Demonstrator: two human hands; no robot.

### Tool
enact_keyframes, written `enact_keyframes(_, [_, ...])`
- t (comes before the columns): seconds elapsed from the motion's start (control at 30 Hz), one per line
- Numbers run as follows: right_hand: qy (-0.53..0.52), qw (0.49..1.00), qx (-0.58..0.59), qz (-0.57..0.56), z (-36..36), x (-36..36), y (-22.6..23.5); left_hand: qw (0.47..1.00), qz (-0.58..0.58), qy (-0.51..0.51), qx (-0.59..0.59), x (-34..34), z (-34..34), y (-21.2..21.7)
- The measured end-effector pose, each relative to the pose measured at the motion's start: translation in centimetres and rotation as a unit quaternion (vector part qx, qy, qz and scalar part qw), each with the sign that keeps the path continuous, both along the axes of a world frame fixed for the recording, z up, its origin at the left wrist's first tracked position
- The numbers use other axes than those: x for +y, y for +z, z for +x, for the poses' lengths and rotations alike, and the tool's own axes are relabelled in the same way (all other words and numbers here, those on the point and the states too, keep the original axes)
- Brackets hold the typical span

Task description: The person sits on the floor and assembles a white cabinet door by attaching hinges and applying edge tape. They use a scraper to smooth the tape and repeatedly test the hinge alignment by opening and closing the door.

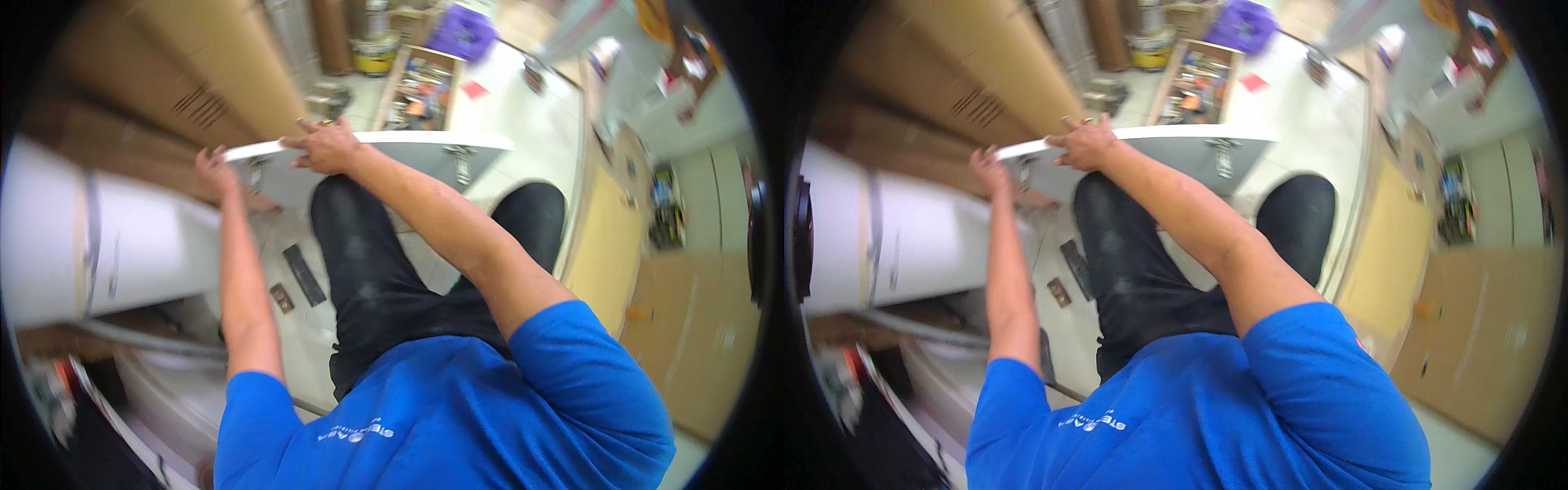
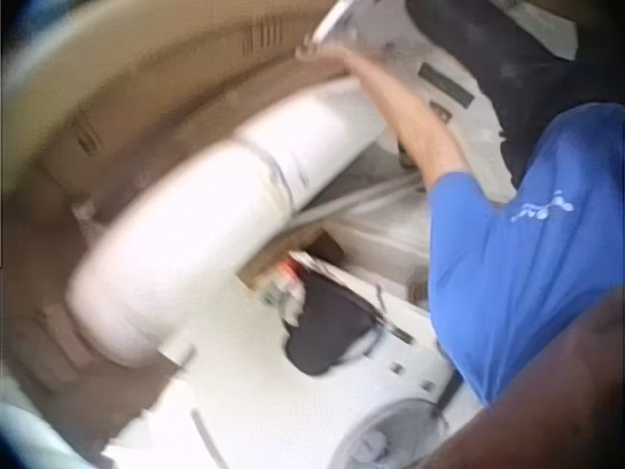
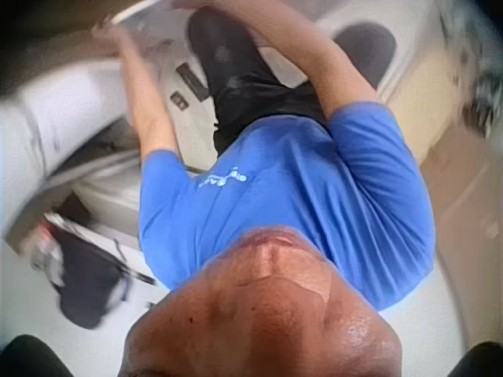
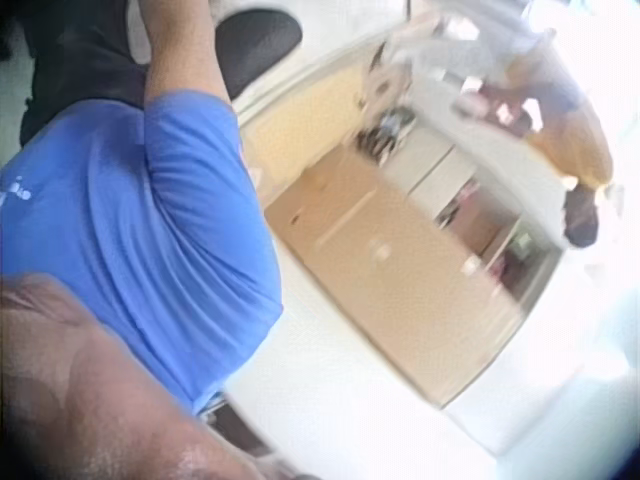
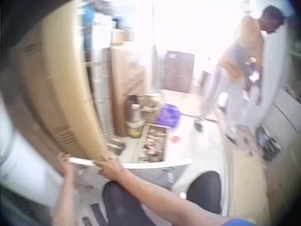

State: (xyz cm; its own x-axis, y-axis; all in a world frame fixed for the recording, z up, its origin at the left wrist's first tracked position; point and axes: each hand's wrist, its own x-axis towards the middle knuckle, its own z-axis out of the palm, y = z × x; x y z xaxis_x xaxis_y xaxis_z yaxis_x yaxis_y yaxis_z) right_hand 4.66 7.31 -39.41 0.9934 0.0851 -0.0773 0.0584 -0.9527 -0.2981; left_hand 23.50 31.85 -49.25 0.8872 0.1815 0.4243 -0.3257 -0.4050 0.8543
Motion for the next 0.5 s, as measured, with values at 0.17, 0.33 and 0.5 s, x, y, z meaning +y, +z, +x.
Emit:
enact_keyframes(0.17, [-0.078,0.996,-0.049,0.003,-6.7,-6.1,-0.1,0.996,-0.018,-0.049,0.074,2.8,2.9,-0.8])
enact_keyframes(0.33, [-0.221,0.971,-0.07,-0.055,-14.7,-12.3,-0.4,0.976,0.212,-0.05,-0.016,3.8,3.1,1.1])
enact_keyframes(0.5, [-0.318,0.942,-0.107,-0.021,-18.3,-15.1,-0.8,0.871,0.458,-0.149,-0.094,-0.4,-0.1,7.2])
